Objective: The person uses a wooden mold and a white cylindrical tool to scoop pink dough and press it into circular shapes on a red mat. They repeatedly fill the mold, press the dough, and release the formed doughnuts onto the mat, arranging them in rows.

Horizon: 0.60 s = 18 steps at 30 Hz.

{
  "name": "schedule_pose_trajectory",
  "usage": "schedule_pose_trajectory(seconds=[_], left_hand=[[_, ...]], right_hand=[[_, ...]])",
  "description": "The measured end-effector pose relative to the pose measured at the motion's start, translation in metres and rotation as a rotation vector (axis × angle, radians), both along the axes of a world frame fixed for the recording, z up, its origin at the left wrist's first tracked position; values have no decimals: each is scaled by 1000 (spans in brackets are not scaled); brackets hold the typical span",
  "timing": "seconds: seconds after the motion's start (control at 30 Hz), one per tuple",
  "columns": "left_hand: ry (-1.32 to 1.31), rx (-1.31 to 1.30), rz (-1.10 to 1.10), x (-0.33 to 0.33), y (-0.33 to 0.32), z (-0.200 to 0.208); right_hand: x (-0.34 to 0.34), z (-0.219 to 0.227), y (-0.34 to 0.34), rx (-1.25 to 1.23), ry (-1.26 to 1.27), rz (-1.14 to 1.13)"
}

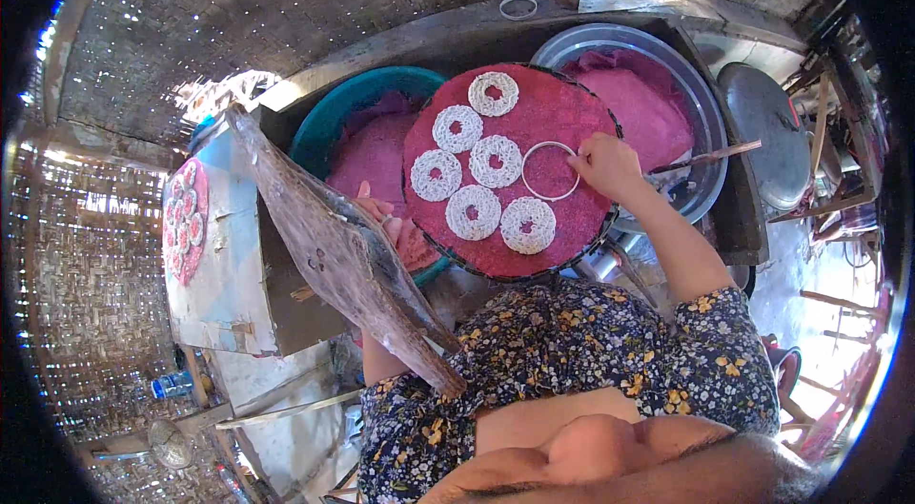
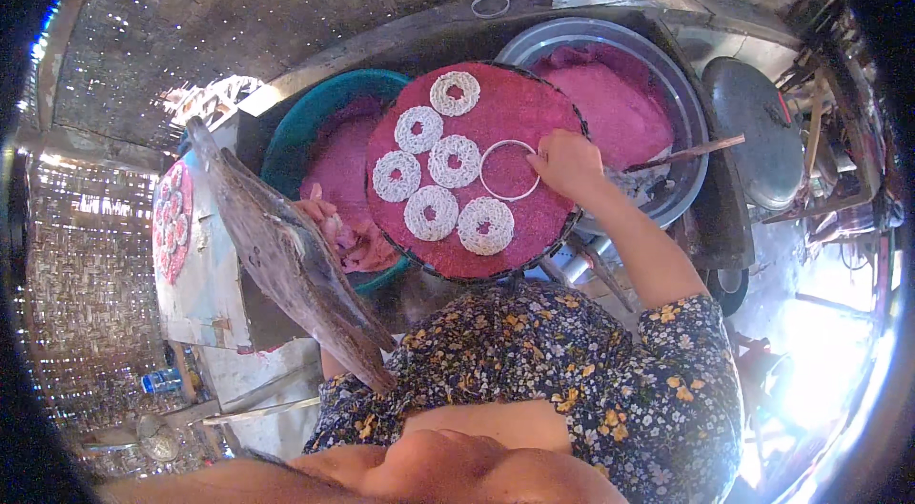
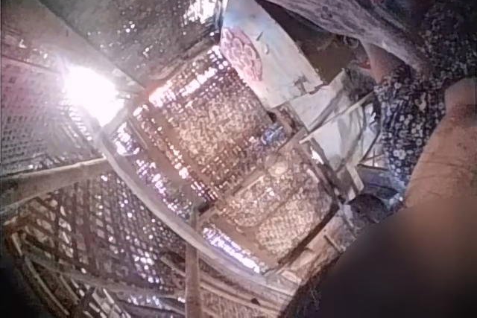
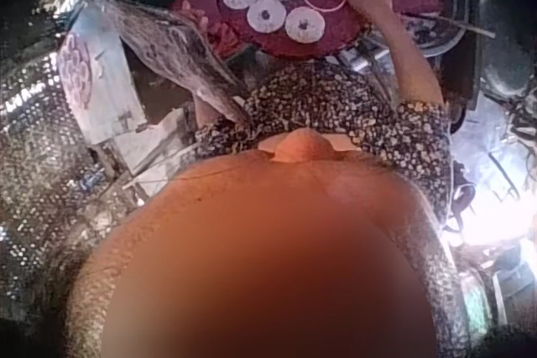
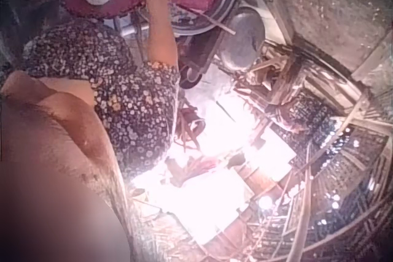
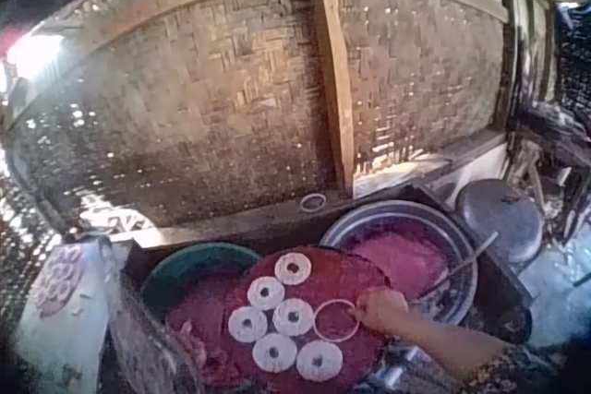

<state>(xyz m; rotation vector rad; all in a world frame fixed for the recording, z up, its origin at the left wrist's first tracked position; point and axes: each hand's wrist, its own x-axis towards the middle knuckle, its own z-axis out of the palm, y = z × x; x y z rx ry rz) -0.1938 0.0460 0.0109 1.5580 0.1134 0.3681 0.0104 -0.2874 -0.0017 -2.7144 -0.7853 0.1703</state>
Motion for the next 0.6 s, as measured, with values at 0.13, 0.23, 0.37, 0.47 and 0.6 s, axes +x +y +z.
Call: schedule_pose_trajectory(seconds=[0.13,0.23,0.37,0.47,0.6], left_hand=[[-62,-30,72,-2,-11,-1],[-77,-45,88,-1,-14,-1],[-83,-67,107,-2,-18,-2],[-87,-82,118,-2,-20,-1],[-93,-89,142,-3,-22,-1]], right_hand=[[7,6,5,-20,-6,-52],[15,8,7,-35,-13,-97],[23,4,13,-23,10,-94],[25,-2,15,25,-52,-80],[24,0,17,13,-47,-86]])
